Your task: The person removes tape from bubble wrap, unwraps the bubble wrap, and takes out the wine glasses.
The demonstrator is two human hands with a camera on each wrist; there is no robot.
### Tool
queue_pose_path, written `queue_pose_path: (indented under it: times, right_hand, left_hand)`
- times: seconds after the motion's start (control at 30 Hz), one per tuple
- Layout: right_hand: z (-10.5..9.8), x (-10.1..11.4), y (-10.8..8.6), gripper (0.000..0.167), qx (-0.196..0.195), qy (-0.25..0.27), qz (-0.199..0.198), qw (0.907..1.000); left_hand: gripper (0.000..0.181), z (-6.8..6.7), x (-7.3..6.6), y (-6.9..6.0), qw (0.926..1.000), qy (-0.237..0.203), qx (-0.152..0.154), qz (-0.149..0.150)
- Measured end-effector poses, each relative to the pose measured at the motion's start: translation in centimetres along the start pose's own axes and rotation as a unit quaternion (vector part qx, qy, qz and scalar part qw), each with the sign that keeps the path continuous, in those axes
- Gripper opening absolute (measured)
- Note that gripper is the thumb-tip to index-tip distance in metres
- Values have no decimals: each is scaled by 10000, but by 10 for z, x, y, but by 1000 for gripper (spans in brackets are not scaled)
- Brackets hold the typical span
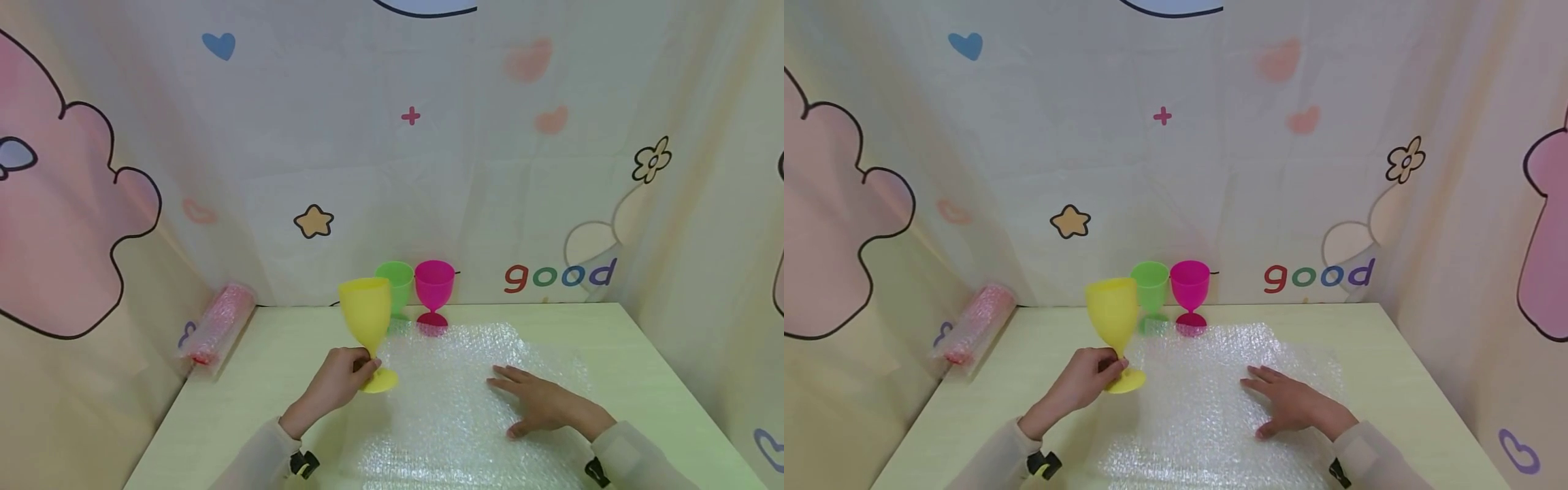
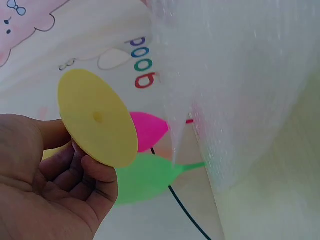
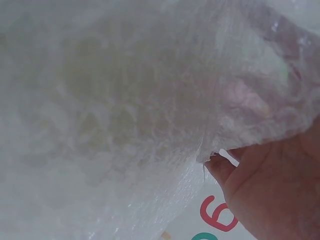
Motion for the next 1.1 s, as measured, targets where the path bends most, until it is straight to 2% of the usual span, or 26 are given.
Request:
queue_pose_path:
  times: [0.2,0.4,0.63,0.9,1.1]
  right_hand:
    - [2,-2,3,96,-4,12,86,10000]
    - [3,-3,3,97,-17,-22,145,9999]
    - [2,-1,1,97,-21,-48,-4,10000]
    - [2,-2,0,97,-40,21,-37,10000]
    - [2,-2,0,97,-47,51,-38,10000]
  left_hand:
    - [22,-13,13,8,9989,264,-371,-50]
    - [22,-20,28,17,9973,498,-525,-128]
    - [19,-25,44,27,9957,542,-732,-191]
    - [19,-28,55,38,9945,506,-884,-237]
    - [21,-30,59,47,9927,647,-987,-247]
Point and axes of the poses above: each hand's wrist, its own y-axis towards the middle knuckle, its own z-axis out of the palm, x = y × z, the point moved 7 cm from there along y, towards the middle knuckle, and after that the axes turned 7 degrees about z, right-handed, at the moved point
